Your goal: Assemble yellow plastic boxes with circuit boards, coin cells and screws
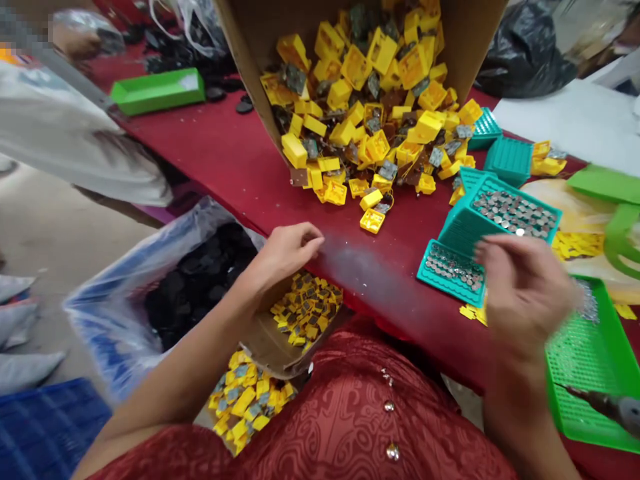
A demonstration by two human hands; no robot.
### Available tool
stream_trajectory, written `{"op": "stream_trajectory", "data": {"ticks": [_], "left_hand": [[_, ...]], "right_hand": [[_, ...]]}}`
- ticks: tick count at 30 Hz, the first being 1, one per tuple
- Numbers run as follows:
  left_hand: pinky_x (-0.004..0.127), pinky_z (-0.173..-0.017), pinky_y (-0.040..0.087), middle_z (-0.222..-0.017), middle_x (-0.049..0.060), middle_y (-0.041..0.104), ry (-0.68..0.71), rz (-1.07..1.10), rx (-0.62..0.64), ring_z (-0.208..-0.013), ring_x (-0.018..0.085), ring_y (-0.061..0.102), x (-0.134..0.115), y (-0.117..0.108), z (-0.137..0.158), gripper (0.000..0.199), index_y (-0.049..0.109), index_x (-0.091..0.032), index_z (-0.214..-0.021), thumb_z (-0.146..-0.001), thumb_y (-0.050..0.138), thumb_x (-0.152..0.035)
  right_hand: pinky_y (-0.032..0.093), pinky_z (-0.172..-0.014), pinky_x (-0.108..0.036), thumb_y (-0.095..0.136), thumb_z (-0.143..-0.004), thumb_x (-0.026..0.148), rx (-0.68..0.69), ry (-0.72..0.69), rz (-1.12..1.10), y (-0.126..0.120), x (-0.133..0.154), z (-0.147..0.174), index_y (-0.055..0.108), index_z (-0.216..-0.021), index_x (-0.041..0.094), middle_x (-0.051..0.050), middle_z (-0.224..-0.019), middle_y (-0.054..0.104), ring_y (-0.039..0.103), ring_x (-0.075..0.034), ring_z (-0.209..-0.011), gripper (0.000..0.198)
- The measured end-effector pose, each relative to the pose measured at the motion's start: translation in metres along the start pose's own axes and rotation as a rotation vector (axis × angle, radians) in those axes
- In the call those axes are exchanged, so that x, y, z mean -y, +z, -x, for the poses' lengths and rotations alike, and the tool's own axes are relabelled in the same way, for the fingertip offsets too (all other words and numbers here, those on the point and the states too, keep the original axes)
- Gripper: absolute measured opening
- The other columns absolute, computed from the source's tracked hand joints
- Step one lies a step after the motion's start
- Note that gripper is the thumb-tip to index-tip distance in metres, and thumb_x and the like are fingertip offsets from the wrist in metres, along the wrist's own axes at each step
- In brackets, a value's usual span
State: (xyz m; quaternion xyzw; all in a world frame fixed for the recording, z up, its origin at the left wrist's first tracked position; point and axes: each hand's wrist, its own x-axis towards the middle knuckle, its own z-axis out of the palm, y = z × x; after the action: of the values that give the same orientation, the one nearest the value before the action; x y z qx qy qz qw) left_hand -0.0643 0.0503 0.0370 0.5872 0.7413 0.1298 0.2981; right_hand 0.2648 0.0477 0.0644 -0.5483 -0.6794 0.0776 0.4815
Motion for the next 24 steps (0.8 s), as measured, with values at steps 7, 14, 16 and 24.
{"op": "stream_trajectory", "data": {"ticks": [7, 14, 16, 24], "left_hand": [[0.052, -0.127, 0.044, -0.158, 0.029, 0.057, 0.340, 0.241, -0.248, -0.150, 0.039, 0.056, -0.058, 0.064, -0.059, 0.075, 0.049, -0.008, -0.151, -0.087, 0.080, -0.034], [0.068, -0.127, 0.037, -0.170, 0.034, 0.041, 0.365, 0.266, -0.254, -0.158, 0.060, 0.040, -0.065, 0.081, -0.083, 0.070, 0.048, -0.015, -0.151, -0.090, 0.075, -0.035], [0.060, -0.127, 0.041, -0.166, 0.026, 0.049, 0.391, 0.275, -0.278, -0.156, 0.053, 0.047, -0.061, 0.076, -0.086, 0.056, 0.053, -0.020, -0.147, -0.094, 0.067, -0.030], [0.048, -0.121, 0.052, -0.140, 0.017, 0.074, 0.445, 0.324, -0.149, -0.136, 0.038, 0.069, -0.047, 0.057, -0.059, 0.045, 0.070, -0.019, -0.132, -0.088, 0.074, -0.030]], "right_hand": [[0.055, -0.112, -0.041, 0.072, -0.096, 0.032, 0.353, 0.554, -0.088, 0.153, -0.005, -0.085, 0.069, -0.128, 0.010, -0.019, -0.129, 0.076, 0.073, -0.028, -0.121, 0.039], [0.061, -0.106, -0.044, 0.075, -0.101, 0.041, 0.418, 0.630, -0.031, 0.209, -0.012, -0.093, 0.067, -0.129, 0.013, -0.011, -0.126, 0.072, 0.071, -0.022, -0.116, 0.040], [0.062, -0.106, -0.044, 0.072, -0.103, 0.042, 0.443, 0.615, -0.026, 0.211, -0.014, -0.094, 0.067, -0.131, 0.015, -0.010, -0.130, 0.070, 0.069, -0.021, -0.119, 0.039], [0.065, -0.084, -0.031, 0.074, -0.101, 0.030, 0.590, 0.674, -0.134, 0.180, -0.016, -0.077, 0.070, -0.112, 0.012, -0.006, -0.109, 0.072, 0.071, -0.015, -0.095, 0.021]]}}
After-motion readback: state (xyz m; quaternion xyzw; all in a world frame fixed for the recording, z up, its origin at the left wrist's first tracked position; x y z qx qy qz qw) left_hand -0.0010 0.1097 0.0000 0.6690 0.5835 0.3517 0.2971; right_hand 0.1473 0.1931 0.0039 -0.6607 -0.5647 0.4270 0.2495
